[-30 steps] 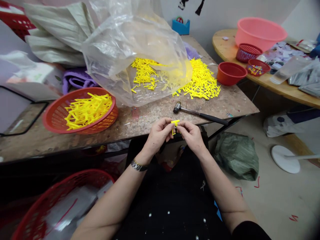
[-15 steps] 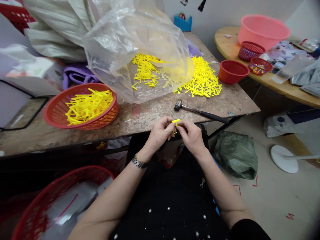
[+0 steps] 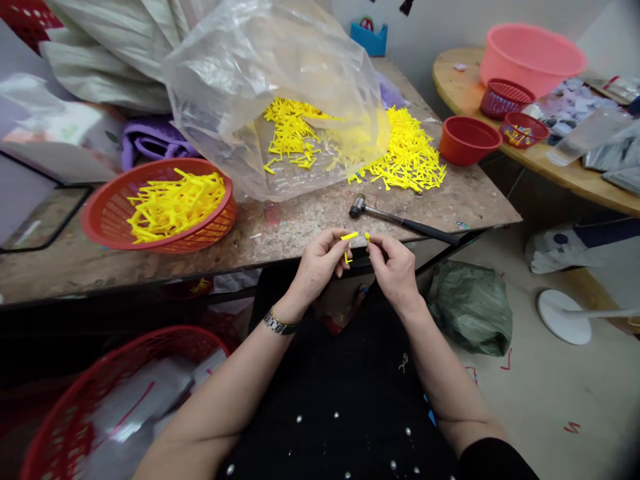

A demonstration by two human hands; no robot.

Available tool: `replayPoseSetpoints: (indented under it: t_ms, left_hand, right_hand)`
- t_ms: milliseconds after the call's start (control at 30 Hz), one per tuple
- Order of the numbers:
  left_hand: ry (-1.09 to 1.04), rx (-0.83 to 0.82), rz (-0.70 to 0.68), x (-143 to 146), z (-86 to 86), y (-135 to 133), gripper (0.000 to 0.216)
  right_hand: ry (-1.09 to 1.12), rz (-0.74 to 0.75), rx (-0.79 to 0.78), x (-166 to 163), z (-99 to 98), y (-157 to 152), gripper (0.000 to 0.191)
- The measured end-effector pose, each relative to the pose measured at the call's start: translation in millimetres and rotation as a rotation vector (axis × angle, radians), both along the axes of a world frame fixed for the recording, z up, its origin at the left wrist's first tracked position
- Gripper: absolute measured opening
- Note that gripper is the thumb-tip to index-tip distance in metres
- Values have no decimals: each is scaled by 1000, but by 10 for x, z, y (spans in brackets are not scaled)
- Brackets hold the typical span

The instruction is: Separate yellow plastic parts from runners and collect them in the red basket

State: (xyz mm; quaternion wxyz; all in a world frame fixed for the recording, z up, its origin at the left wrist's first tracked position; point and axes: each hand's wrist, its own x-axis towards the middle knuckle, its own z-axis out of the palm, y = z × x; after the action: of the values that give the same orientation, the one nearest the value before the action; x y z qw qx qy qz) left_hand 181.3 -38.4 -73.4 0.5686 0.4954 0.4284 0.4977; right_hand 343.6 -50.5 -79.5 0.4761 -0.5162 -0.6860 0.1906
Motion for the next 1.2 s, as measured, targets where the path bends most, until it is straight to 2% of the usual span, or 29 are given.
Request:
replayPoseSetpoints:
  t_ms: [667,867,1200]
  left_hand:
    - [219,160,9,52,-5,-70,16]
    - [394,286,42,48,5,-97,11]
    - [525,410,25,22,-44,-52,15]
  right_hand:
    - [-67,8,49,0,-7,-57,26]
    - [-80,20,36,-4,6,-89,27]
    - [-162,9,99,-40,-91,-78,25]
